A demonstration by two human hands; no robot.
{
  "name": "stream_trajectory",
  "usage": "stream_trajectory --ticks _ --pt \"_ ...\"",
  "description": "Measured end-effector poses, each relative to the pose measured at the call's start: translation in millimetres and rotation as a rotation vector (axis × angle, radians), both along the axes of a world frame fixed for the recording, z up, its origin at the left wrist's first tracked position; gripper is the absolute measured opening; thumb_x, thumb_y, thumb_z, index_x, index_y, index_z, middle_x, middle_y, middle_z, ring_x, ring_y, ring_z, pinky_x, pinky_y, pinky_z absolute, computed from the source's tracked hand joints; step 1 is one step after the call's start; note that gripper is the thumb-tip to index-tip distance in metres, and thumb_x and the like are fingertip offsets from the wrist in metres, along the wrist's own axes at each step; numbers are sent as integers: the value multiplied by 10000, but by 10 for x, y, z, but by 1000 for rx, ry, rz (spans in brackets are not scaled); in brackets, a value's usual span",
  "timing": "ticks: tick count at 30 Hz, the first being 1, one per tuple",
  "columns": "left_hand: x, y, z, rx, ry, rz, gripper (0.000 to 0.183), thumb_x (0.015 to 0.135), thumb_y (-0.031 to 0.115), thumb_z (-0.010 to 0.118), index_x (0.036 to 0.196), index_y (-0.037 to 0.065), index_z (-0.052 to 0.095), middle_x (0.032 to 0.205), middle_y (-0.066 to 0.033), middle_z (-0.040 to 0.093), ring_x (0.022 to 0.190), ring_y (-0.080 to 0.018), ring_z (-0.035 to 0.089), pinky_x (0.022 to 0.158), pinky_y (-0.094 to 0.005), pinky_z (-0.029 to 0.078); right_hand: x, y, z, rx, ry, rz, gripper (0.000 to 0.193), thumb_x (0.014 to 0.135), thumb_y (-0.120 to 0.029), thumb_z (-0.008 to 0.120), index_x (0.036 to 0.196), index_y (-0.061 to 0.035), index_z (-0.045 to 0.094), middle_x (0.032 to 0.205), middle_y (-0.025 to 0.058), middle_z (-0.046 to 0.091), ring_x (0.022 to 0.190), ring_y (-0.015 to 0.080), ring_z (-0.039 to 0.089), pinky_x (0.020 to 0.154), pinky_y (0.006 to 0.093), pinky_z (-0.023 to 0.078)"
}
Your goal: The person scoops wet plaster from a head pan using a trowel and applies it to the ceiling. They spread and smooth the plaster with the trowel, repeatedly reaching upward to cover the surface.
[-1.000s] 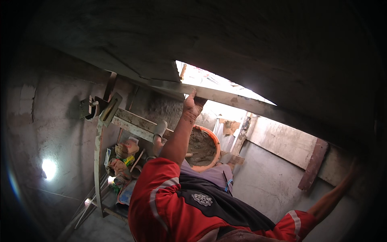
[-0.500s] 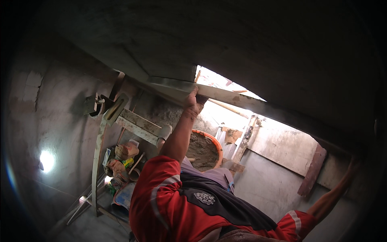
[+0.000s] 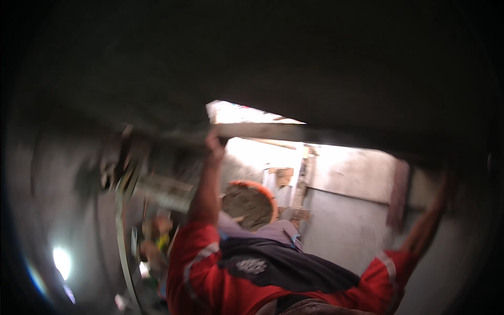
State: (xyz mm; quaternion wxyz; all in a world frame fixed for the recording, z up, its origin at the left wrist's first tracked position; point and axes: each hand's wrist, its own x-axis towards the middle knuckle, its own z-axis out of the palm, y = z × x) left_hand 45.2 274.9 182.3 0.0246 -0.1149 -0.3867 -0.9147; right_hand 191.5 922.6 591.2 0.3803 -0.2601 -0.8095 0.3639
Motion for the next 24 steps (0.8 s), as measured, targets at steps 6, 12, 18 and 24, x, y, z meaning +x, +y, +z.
stream_trajectory --ticks 6,12,18,24 --pt "-107 -134 397 401 -482 -140 427 912 244 482 1218 -54 469 1094 -144 585 1009 -250 576 902 -360 470 -162 107 284 38 226 25 492 652 -71 736 1104 -54 543 1031 115 579 912 250 563 788 346 465" --pt "-169 -283 30 431 -779 30 312 860 192 584 1077 -32 572 1068 -140 622 936 -241 629 828 -331 533 -143 168 239 -106 360 144 573 607 -23 757 1136 -49 537 1065 123 591 958 260 574 841 352 468" --pt "-116 -514 -24 455 -595 -6 288 849 133 584 1082 -36 578 1087 -147 621 961 -258 622 864 -378 522 -86 95 278 -439 471 350 412 744 -102 676 1131 -75 537 933 53 586 822 173 578 658 314 490" --pt "-270 -1022 -197 422 -449 33 340 844 190 617 1103 -26 572 1108 -133 612 988 -249 609 883 -360 508 -360 -677 283 -205 451 198 295 905 -289 492 1132 -104 531 887 12 566 696 83 554 476 256 461"
